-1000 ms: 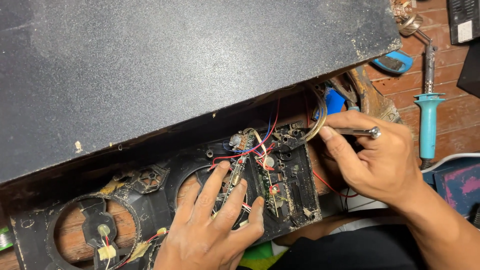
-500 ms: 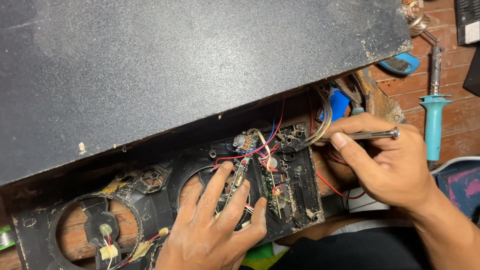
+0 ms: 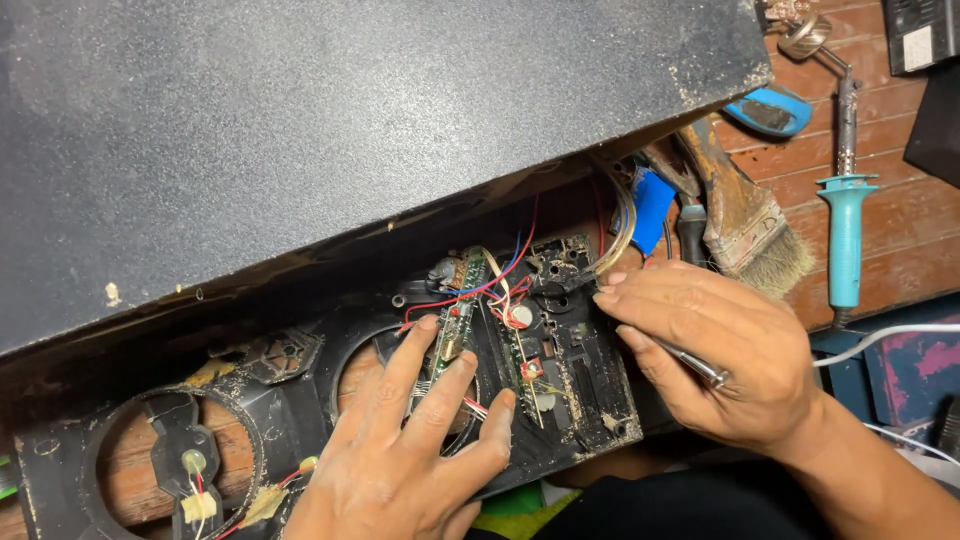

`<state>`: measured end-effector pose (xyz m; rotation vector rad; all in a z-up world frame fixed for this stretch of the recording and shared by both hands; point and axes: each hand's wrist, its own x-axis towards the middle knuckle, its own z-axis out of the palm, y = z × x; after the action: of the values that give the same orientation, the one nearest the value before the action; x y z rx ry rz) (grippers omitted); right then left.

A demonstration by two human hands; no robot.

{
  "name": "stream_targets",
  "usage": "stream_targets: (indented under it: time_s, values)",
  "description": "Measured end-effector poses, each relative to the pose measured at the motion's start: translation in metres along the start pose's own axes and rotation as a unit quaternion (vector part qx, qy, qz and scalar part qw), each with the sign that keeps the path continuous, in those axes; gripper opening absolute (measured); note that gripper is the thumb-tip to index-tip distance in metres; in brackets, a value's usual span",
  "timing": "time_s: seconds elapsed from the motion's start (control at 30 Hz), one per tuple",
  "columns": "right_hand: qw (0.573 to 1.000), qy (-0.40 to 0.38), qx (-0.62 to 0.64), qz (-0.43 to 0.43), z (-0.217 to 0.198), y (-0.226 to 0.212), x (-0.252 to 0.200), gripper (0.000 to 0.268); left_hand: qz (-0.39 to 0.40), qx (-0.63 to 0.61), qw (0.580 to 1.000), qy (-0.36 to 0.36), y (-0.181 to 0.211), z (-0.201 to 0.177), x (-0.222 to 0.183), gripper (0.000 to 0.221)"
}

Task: Cleaning the internal circuit board and chassis of a speaker using a brush and a small probe tool

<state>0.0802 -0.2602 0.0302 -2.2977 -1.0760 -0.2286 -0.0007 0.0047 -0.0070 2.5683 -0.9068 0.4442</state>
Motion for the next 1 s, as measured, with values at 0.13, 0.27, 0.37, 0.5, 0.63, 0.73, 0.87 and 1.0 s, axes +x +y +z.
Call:
stream_targets:
  time_s: [0.13,0.27,0.37,0.5,0.63,0.73,0.87,1.0]
  values:
    - [1.000,-0.006,-0.009,-0.017,0.000,0.003,-0.004,0.019,0.010,-0.019,1.000,-0.015,0.000,-0.002,-0.002,0.039]
    - [1.000,-0.004,-0.008,-0.020,0.001,0.006,-0.006,0.020,-0.001,-0.009,1.000,-0.014,0.004,-0.004,-0.001,0.032]
    - [1.000,0.011,-0.007,-0.027,0.007,0.008,-0.004,0.018,-0.003,0.003,1.000,-0.022,0.006,-0.005,-0.002,0.028]
    - [0.998,0.014,0.013,-0.055,0.008,0.009,-0.001,0.019,0.000,0.002,1.000,-0.021,0.007,-0.003,-0.002,0.029]
    - [0.999,0.006,-0.012,-0.038,0.005,0.005,-0.009,0.019,-0.009,0.006,1.000,-0.018,0.007,-0.004,-0.005,0.029]
    - [0.999,0.006,-0.011,-0.038,0.007,0.005,-0.010,0.018,-0.001,-0.009,1.000,-0.019,0.005,-0.004,-0.006,0.030]
    - [0.998,0.016,-0.025,-0.055,0.010,0.004,-0.005,0.019,-0.002,0.012,1.000,-0.024,0.008,-0.003,-0.005,0.031]
    - [0.997,0.008,-0.040,-0.063,0.005,0.004,-0.009,0.019,-0.007,0.013,0.999,-0.029,0.010,-0.003,-0.004,0.034]
